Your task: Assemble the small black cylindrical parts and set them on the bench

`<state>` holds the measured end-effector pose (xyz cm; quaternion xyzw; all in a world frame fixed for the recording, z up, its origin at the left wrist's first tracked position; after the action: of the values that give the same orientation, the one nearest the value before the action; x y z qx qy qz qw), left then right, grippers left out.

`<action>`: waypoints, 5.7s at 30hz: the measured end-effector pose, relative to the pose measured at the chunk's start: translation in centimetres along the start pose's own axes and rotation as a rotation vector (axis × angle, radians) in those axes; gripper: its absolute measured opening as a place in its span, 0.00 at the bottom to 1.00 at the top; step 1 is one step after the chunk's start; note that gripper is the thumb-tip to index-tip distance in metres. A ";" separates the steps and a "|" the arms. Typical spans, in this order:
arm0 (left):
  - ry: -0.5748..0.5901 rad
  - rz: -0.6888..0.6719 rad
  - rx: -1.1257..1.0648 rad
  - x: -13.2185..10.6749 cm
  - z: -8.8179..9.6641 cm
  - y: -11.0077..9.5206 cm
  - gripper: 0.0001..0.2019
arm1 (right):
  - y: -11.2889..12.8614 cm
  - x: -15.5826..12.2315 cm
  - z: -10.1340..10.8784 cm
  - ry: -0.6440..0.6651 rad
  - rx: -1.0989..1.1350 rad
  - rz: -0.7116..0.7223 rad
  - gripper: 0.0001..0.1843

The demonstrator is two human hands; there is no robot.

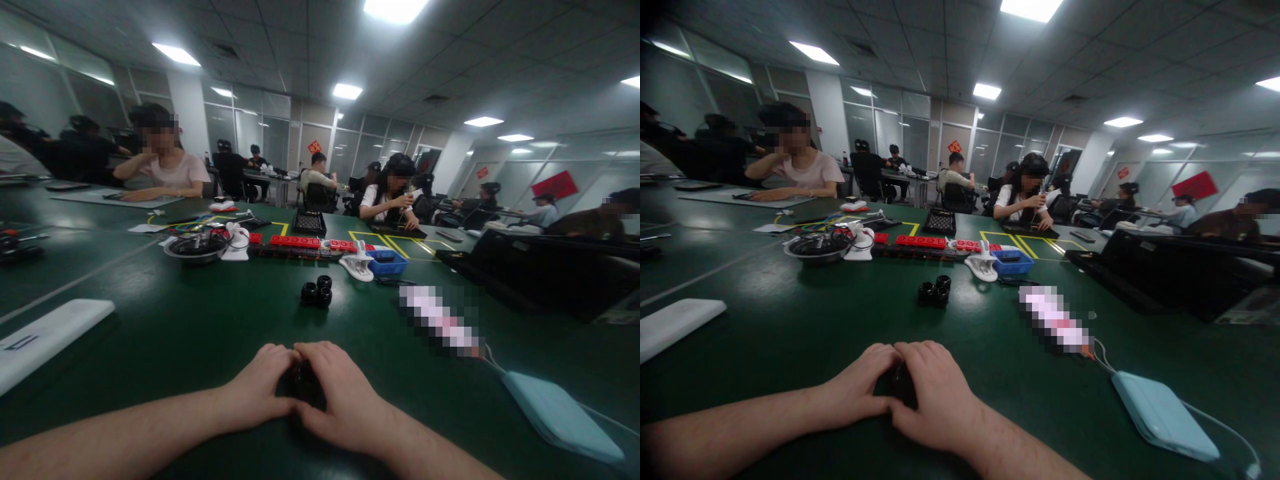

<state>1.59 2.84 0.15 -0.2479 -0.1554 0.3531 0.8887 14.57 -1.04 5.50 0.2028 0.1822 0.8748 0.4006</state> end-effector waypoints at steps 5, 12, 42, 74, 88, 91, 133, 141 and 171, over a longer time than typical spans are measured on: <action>0.018 -0.013 0.010 0.0 0.1 -0.3 0.17 | -0.6 0.1 -0.4 0.039 -0.047 -0.113 0.23; 0.013 -0.005 0.009 0.1 0.3 -0.7 0.13 | -0.3 -0.1 0.1 0.021 -0.012 -0.058 0.19; -0.012 -0.021 0.004 0.0 0.1 0.0 0.19 | -0.2 0.1 0.2 0.037 -0.019 -0.030 0.27; 0.031 0.030 0.021 0.0 0.4 -0.7 0.13 | 0.0 0.0 0.3 0.009 -0.073 0.032 0.22; 0.002 -0.022 0.031 0.1 0.1 -0.6 0.12 | -0.7 0.1 0.3 -0.012 -0.122 -0.115 0.15; -0.003 -0.019 0.038 0.1 0.2 -0.8 0.11 | -0.4 0.0 0.6 -0.083 -0.080 -0.054 0.17; 0.019 0.006 0.000 -0.1 0.5 -0.8 0.17 | -0.3 -0.1 0.4 -0.042 -0.029 -0.073 0.20; 0.012 -0.005 0.009 0.0 0.3 -0.4 0.19 | -0.6 0.0 0.1 -0.044 -0.041 -0.098 0.26; 0.006 -0.008 0.005 -0.2 0.2 -0.1 0.19 | -0.5 -0.1 0.0 0.011 -0.015 -0.029 0.38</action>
<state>1.44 2.72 0.41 -0.2460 -0.1528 0.3493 0.8911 14.93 -0.87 5.22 0.1922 0.1810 0.8714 0.4136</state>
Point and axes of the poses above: each hand's wrist, its own x-axis towards the middle knuckle, its own z-axis out of the back of the hand, y = z × x, the point moved 4 cm from there along x, towards the middle knuckle, and after that the axes turned 2 degrees about y, right-handed, at the moved point
